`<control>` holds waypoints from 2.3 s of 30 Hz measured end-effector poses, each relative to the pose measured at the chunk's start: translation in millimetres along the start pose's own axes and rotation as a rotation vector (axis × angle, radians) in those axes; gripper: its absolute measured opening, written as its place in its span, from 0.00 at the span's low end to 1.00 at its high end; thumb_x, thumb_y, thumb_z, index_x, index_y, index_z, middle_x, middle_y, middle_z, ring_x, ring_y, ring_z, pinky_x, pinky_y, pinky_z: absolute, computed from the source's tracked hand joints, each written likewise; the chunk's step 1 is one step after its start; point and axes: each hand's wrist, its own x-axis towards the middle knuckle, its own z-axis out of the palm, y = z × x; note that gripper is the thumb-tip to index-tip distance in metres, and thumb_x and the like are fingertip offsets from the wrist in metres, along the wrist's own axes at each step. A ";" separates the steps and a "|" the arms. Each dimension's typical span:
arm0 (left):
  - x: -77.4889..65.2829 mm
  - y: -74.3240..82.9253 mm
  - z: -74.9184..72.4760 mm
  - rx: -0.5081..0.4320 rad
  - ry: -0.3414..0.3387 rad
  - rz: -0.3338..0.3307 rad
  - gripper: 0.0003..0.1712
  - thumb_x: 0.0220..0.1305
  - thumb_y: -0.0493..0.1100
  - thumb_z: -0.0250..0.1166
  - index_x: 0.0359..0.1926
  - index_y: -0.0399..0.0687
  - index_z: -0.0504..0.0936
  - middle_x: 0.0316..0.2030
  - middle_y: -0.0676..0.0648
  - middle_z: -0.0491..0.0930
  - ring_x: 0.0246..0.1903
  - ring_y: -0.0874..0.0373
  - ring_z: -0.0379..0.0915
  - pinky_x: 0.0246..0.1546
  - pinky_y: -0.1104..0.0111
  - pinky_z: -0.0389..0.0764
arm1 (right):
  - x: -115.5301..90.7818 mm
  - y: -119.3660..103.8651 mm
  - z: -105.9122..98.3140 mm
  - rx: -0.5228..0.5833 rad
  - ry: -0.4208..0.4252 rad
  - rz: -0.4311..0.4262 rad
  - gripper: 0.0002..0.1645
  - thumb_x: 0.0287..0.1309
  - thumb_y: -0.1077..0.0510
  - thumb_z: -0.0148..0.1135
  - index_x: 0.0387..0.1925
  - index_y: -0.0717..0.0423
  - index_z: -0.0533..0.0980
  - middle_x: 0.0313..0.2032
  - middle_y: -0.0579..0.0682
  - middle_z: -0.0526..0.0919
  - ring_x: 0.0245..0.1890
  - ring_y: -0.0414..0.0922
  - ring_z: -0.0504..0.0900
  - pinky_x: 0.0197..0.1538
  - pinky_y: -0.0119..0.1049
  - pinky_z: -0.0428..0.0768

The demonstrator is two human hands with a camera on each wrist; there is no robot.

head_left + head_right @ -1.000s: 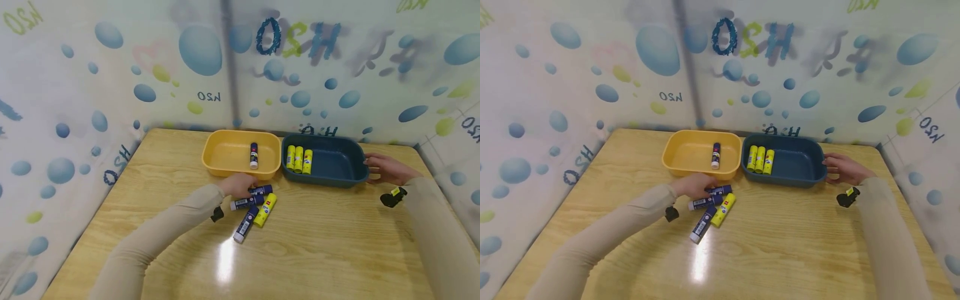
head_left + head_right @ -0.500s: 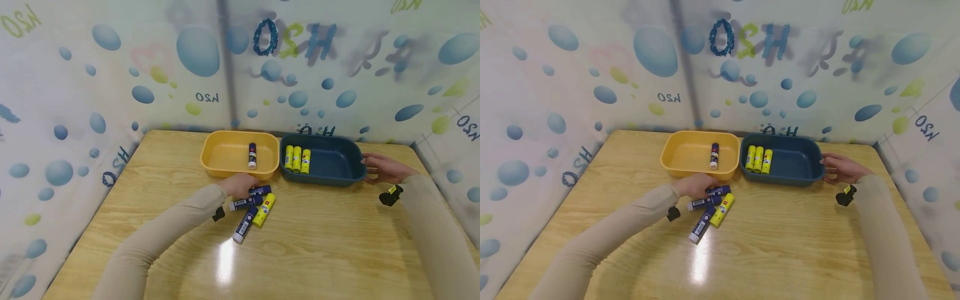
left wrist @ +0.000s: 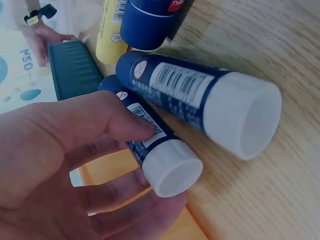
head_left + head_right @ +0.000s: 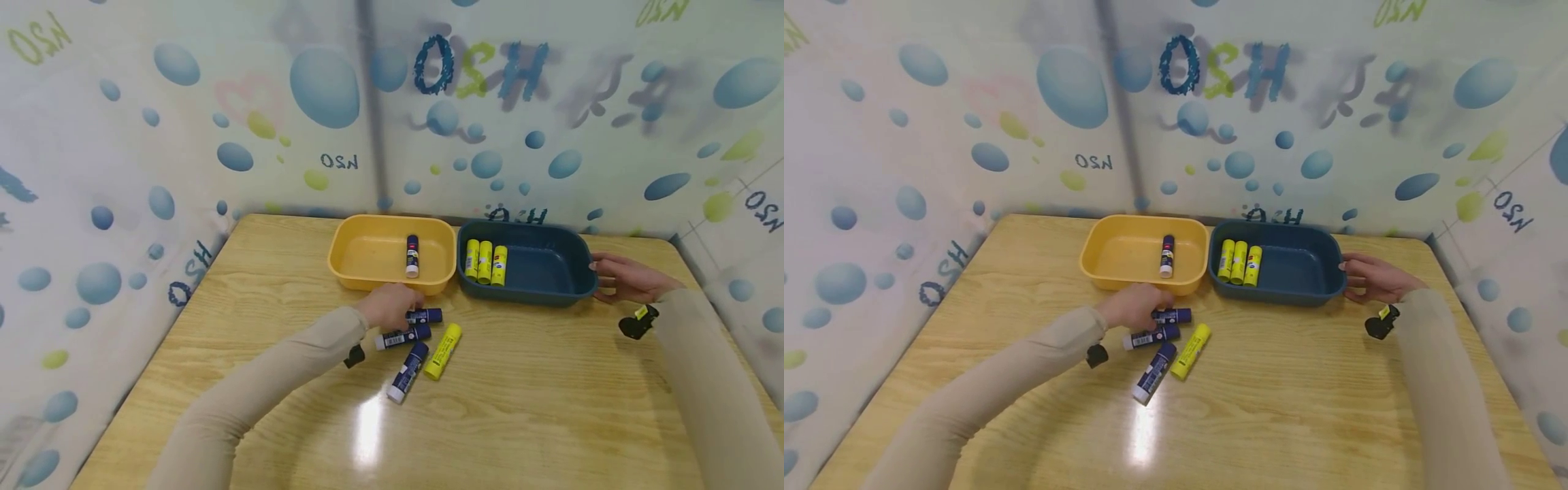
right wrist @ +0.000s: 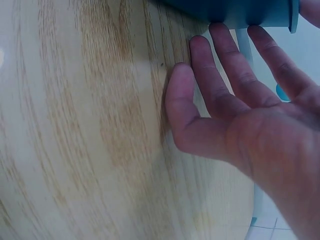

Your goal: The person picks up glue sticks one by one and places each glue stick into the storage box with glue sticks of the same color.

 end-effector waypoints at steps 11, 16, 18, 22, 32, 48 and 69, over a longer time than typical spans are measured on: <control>-13.0 3.5 -15.0 0.032 0.006 0.059 0.19 0.59 0.43 0.70 0.52 0.50 0.81 0.44 0.51 0.81 0.40 0.58 0.75 0.45 0.65 0.77 | -2.8 0.9 -4.5 0.046 -0.056 -0.002 0.17 0.75 0.60 0.40 0.50 0.38 0.72 0.42 0.47 0.78 0.41 0.44 0.78 0.45 0.44 0.77; -18.7 2.7 -26.9 0.041 0.019 0.083 0.17 0.60 0.46 0.70 0.50 0.50 0.80 0.42 0.51 0.81 0.39 0.58 0.74 0.44 0.64 0.77 | -2.2 1.0 -5.4 0.072 -0.082 -0.005 0.18 0.75 0.60 0.39 0.50 0.39 0.73 0.41 0.47 0.78 0.41 0.44 0.78 0.45 0.43 0.77; -20.1 1.6 -31.9 0.035 0.026 0.075 0.19 0.59 0.46 0.71 0.50 0.50 0.80 0.43 0.50 0.81 0.39 0.57 0.74 0.44 0.63 0.77 | -1.7 1.0 -5.6 0.072 -0.086 -0.006 0.18 0.76 0.60 0.38 0.50 0.39 0.74 0.41 0.47 0.78 0.42 0.44 0.78 0.45 0.43 0.76; -21.5 -2.0 -42.9 0.001 0.035 0.038 0.22 0.58 0.43 0.71 0.54 0.50 0.79 0.45 0.49 0.80 0.39 0.55 0.73 0.43 0.63 0.77 | -0.1 1.1 -5.9 0.062 -0.085 -0.002 0.19 0.76 0.60 0.38 0.51 0.38 0.74 0.42 0.46 0.78 0.42 0.44 0.77 0.45 0.43 0.76; -19.9 -13.7 -73.6 -0.049 0.086 0.002 0.25 0.57 0.37 0.70 0.57 0.48 0.78 0.48 0.45 0.80 0.36 0.53 0.70 0.41 0.63 0.75 | 0.5 0.4 -3.8 0.090 -0.049 0.029 0.16 0.75 0.59 0.41 0.49 0.38 0.74 0.42 0.46 0.78 0.42 0.44 0.77 0.45 0.43 0.75; 2.3 -52.0 -95.2 -0.117 0.014 -0.172 0.20 0.62 0.38 0.66 0.56 0.45 0.76 0.47 0.45 0.78 0.38 0.53 0.72 0.43 0.62 0.76 | -0.7 2.2 -7.1 0.073 -0.041 0.031 0.15 0.75 0.58 0.41 0.50 0.36 0.72 0.41 0.45 0.78 0.42 0.43 0.76 0.44 0.42 0.74; 39.5 -93.9 -91.7 -0.418 -0.090 -0.421 0.22 0.61 0.36 0.62 0.57 0.42 0.74 0.48 0.41 0.74 0.37 0.51 0.71 0.42 0.61 0.79 | 1.6 4.2 -3.3 0.033 0.038 0.062 0.14 0.75 0.55 0.42 0.58 0.41 0.59 0.42 0.44 0.77 0.42 0.41 0.76 0.46 0.41 0.74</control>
